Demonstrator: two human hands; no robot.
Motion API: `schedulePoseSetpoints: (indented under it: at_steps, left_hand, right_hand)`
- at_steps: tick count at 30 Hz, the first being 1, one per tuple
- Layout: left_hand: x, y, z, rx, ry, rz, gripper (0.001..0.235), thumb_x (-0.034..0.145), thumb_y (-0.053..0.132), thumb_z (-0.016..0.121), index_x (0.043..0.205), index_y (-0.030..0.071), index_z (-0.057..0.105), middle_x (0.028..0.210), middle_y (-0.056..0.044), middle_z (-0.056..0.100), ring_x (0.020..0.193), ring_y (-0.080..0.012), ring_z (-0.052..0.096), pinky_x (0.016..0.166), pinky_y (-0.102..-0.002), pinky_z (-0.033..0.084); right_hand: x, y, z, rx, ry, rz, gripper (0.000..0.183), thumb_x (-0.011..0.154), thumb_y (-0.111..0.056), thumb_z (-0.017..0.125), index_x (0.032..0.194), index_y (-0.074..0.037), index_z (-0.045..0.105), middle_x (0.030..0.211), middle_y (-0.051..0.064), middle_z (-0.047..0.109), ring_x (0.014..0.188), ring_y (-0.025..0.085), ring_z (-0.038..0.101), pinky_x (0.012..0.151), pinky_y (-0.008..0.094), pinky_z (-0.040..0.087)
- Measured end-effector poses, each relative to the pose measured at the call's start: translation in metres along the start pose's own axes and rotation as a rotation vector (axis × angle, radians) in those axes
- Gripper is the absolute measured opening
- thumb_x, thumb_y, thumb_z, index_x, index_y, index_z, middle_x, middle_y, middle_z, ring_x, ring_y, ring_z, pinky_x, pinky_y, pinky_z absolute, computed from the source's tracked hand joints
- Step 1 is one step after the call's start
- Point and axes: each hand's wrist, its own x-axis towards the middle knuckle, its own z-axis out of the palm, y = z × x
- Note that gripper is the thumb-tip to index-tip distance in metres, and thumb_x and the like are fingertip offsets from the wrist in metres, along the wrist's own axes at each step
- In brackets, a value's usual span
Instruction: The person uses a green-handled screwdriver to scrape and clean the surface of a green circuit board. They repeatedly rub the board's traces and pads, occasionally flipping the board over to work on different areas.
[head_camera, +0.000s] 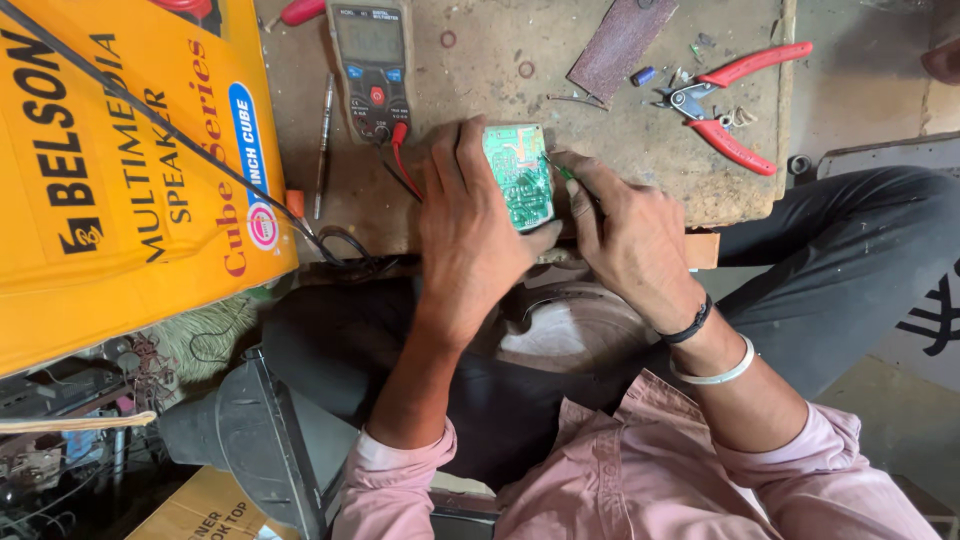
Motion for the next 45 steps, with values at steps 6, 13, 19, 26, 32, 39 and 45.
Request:
schedulePoseSetpoints:
  at_steps: [6,13,19,26,32,39,45]
  left_hand:
    - [0.007,-0.009,0.004,0.102,-0.014,0.196,0.114,0.058,0.028,0.095,0.149,-0.003,0.033,0.151,-0.022,0.038,0.146,-0.0454,0.03,0.12,-0.061,0.026]
    - [0.003,-0.01,0.013,0.109,-0.046,0.091,0.109,0.062,0.032,0.094,0.15,0.003,0.037,0.145,-0.019,0.038,0.139,-0.0445,0.034,0.116,-0.058,0.029]
    - [0.002,-0.01,0.015,0.101,-0.058,0.084,0.106,0.062,0.028,0.091,0.152,0.006,0.039,0.141,-0.018,0.04,0.136,-0.0414,0.039,0.114,-0.056,0.034]
    - [0.004,-0.012,0.017,0.069,-0.069,0.055,0.102,0.061,0.025,0.09,0.15,0.008,0.041,0.141,-0.018,0.041,0.13,-0.0425,0.041,0.109,-0.056,0.036]
    - [0.007,-0.011,0.015,0.069,-0.049,0.059,0.102,0.06,0.027,0.09,0.148,0.009,0.043,0.14,-0.017,0.042,0.125,-0.0423,0.043,0.107,-0.056,0.036]
    - [0.005,-0.012,0.017,0.057,-0.01,0.087,0.1,0.06,0.022,0.089,0.148,0.011,0.044,0.141,-0.015,0.043,0.127,-0.0417,0.043,0.109,-0.054,0.038]
    - [0.009,-0.01,0.015,0.036,0.004,0.069,0.098,0.058,0.023,0.09,0.145,0.011,0.046,0.136,-0.014,0.045,0.122,-0.04,0.045,0.104,-0.054,0.039]
  right_hand:
    - [0.007,0.003,-0.009,0.144,-0.063,-0.057,0.022,0.103,-0.017,0.063,0.122,-0.007,0.068,0.096,0.021,0.072,0.085,0.041,0.071,0.07,0.048,0.055]
    - [0.005,-0.004,-0.012,-0.09,-0.047,-0.107,0.026,0.094,-0.016,0.068,0.118,-0.007,0.072,0.1,0.016,0.073,0.08,0.041,0.069,0.066,0.048,0.054]
    - [0.012,-0.008,-0.009,-0.129,-0.049,-0.117,0.025,0.098,-0.016,0.068,0.121,-0.009,0.072,0.093,0.015,0.07,0.075,0.039,0.067,0.062,0.047,0.052]
    - [0.017,-0.007,-0.015,-0.16,-0.069,-0.172,0.029,0.095,-0.014,0.068,0.123,-0.009,0.073,0.09,0.015,0.07,0.07,0.038,0.067,0.06,0.047,0.051]
    - [0.025,-0.006,-0.018,-0.145,-0.083,-0.207,0.031,0.091,-0.013,0.068,0.121,-0.009,0.074,0.094,0.015,0.072,0.077,0.038,0.069,0.063,0.046,0.053]
    - [0.023,-0.004,-0.016,-0.178,-0.105,-0.132,0.026,0.092,-0.017,0.07,0.116,-0.01,0.074,0.091,0.015,0.073,0.073,0.039,0.069,0.06,0.048,0.053]
    - [0.024,-0.012,-0.015,-0.143,-0.046,-0.134,0.029,0.09,-0.014,0.068,0.118,-0.009,0.074,0.091,0.016,0.072,0.072,0.04,0.068,0.061,0.048,0.052]
